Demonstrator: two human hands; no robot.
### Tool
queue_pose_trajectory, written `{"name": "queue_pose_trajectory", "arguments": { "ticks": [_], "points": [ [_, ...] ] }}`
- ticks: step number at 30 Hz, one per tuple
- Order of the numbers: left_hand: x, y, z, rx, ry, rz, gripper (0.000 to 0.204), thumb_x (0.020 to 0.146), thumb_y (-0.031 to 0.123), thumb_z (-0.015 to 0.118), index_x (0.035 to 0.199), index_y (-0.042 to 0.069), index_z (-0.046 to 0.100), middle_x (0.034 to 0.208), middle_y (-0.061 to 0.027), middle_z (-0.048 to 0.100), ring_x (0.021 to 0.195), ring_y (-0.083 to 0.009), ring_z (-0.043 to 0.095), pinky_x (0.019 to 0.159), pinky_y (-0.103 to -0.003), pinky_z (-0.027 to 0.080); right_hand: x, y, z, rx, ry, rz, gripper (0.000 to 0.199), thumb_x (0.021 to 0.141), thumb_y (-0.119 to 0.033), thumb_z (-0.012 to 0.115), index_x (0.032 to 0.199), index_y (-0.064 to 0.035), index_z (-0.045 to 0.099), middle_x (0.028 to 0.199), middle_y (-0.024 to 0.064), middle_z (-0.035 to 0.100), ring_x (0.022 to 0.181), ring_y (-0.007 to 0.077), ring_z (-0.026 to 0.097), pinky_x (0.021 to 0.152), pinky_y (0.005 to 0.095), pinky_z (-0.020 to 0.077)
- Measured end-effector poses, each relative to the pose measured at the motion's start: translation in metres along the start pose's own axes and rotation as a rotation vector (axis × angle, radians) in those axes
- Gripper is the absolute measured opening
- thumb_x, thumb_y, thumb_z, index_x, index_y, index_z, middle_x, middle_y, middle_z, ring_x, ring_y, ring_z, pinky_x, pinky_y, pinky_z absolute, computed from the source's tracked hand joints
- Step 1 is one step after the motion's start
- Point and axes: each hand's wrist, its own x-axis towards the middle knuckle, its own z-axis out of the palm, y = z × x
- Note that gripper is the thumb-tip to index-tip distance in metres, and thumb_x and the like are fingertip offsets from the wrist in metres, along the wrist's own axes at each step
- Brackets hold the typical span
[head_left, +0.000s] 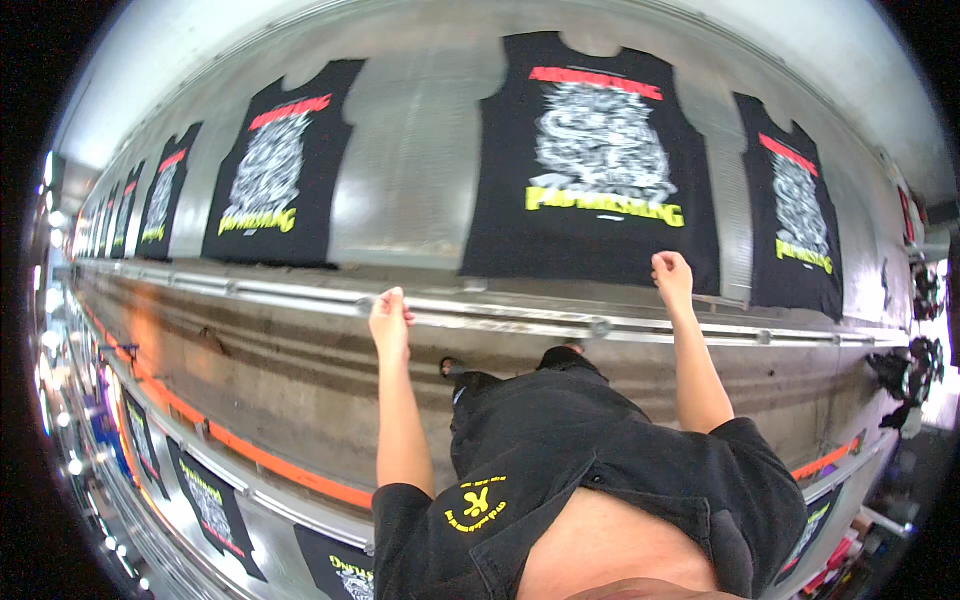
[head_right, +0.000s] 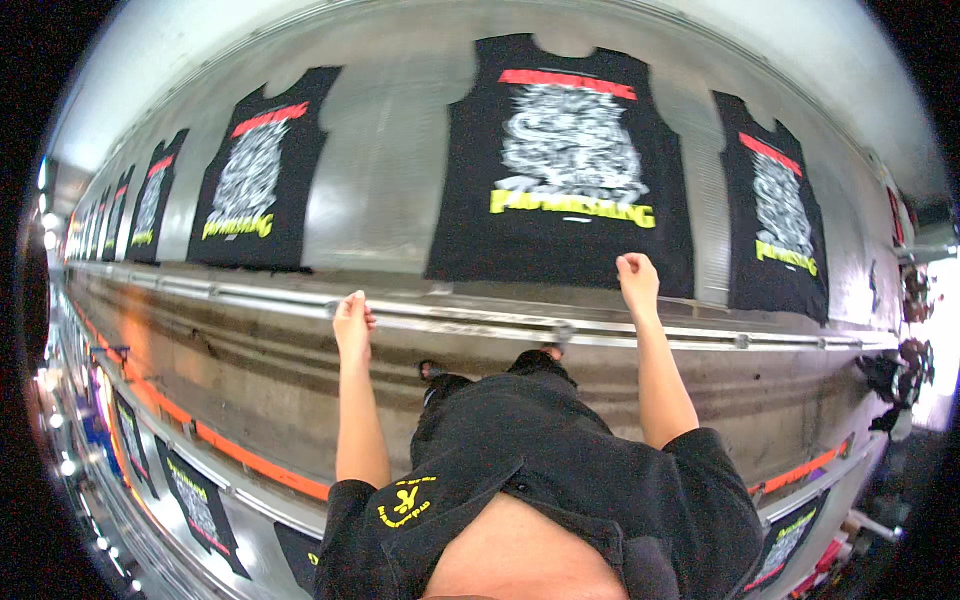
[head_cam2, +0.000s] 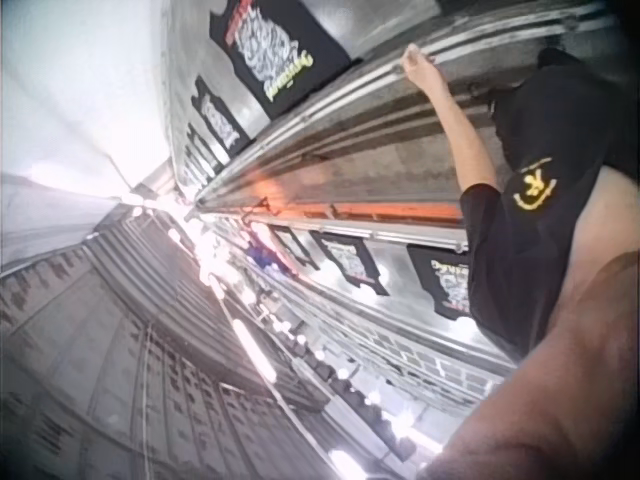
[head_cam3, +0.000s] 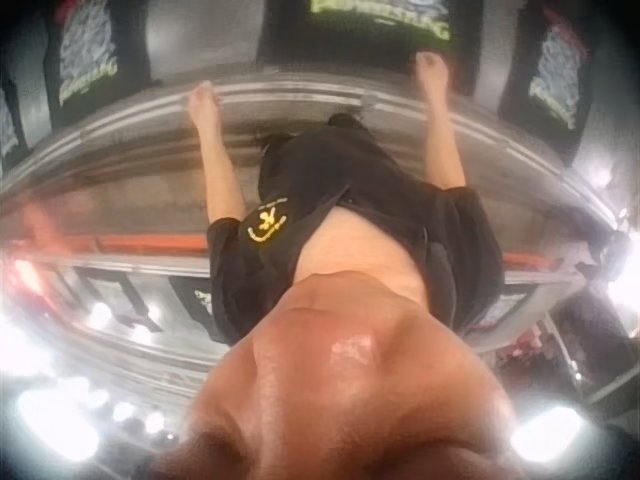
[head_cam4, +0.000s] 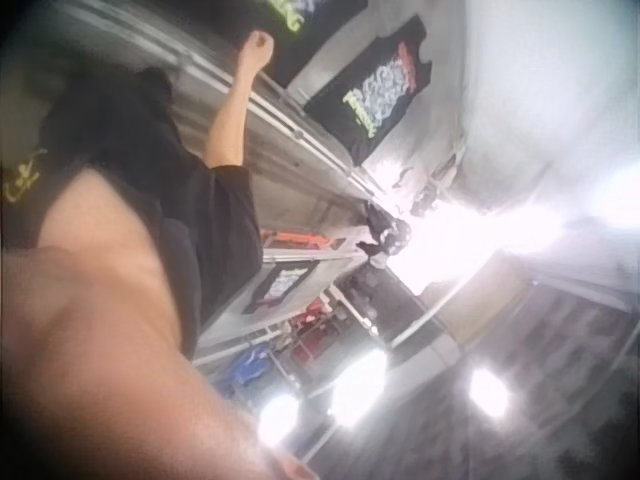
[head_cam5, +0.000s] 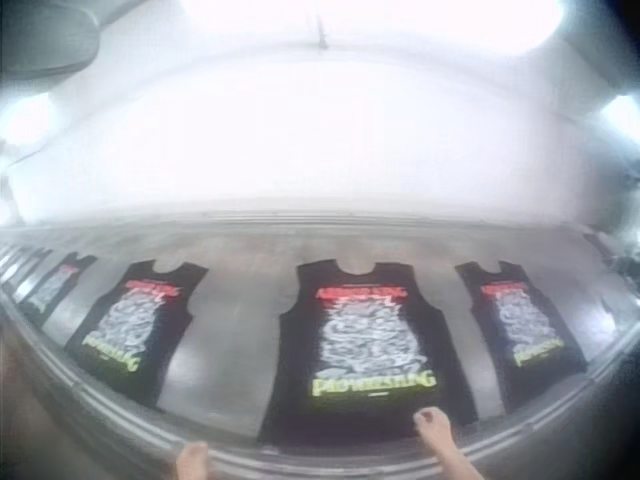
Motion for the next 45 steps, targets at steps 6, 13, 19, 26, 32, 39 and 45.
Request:
{"name": "queue_pose_trajectory", "arguments": {
  "ticks": [6,13,19,26,32,39,45],
  "points": [
    [-0.007,-0.007,-0.137,-0.174,-0.013,-0.042,0.019,0.096,0.026,0.062,0.1,0.007,0.061,0.07,0.0031,0.054,0.057,-0.0048,0.051,0.05,-0.018,0.042,-0.108,-0.188,0.198,0.323,-0.661,-0.062,0.022,0.096,-0.021,0.059,0.108,-0.0031,0.062,0.092,0.0061,0.067,0.076,0.0117,0.065,0.067,0.0255,0.0527],
    [0.032,0.023,-0.235,-0.298,0.038,-0.071,0.019,0.097,0.027,0.06,0.098,0.008,0.061,0.069,0.0037,0.055,0.058,-0.0048,0.051,0.052,-0.019,0.041,-0.183,-0.322,0.346,0.558,-1.131,0.306,0.04,0.096,-0.03,0.06,0.123,-0.002,0.053,0.102,0.0129,0.064,0.08,0.0186,0.065,0.07,0.0298,0.0553],
    [0.115,0.048,-0.29,-0.31,0.076,-0.098,0.017,0.097,0.025,0.06,0.1,0.008,0.062,0.071,0.0035,0.055,0.058,-0.0056,0.051,0.053,-0.02,0.042,-0.181,-0.336,0.486,0.926,-1.06,0.882,0.051,0.094,-0.031,0.061,0.128,0.0002,0.04,0.105,0.0174,0.063,0.074,0.0174,0.062,0.066,0.0289,0.056],
    [0.228,0.101,-0.39,-0.262,0.245,-0.181,0.029,0.095,0.03,0.062,0.112,0.007,0.058,0.074,0.0025,0.054,0.06,-0.0063,0.052,0.052,-0.021,0.044,-0.185,-0.344,0.616,1.26,-0.615,1.292,0.05,0.09,-0.023,0.067,0.122,0.0013,0.037,0.1,0.0202,0.063,0.064,0.0161,0.061,0.056,0.0261,0.0559],
    [0.322,0.146,-0.466,-0.218,0.33,-0.166,0.026,0.096,0.029,0.061,0.111,0.008,0.057,0.076,0.0018,0.055,0.062,-0.0087,0.054,0.055,-0.023,0.044,-0.19,-0.391,0.662,1.277,-0.69,1.489,0.041,0.089,-0.025,0.069,0.11,0.001,0.045,0.092,0.0163,0.065,0.061,0.0156,0.062,0.055,0.0211,0.0567],
    [0.492,0.162,-0.529,-0.211,0.227,-0.169,0.034,0.092,0.03,0.066,0.116,0.009,0.054,0.088,-0.0035,0.059,0.065,-0.0151,0.06,0.057,-0.027,0.051,-0.191,-0.457,0.692,1.158,-1.09,1.227,0.035,0.089,-0.037,0.068,0.089,-0.004,0.056,0.072,0.0048,0.059,0.055,0.0139,0.057,0.046,0.0235,0.0483],
    [0.638,0.171,-0.591,-0.091,0.324,-0.2,0.07,0.086,0.034,0.072,0.131,-0.008,0.037,0.103,-0.0175,0.057,0.07,-0.0228,0.065,0.057,-0.034,0.058,-0.197,-0.528,0.692,0.859,-0.704,0.688,0.029,0.091,-0.03,0.067,0.098,-0.0033,0.06,0.078,0.0037,0.064,0.058,0.0159,0.06,0.048,0.0299,0.0477]
  ]
}}
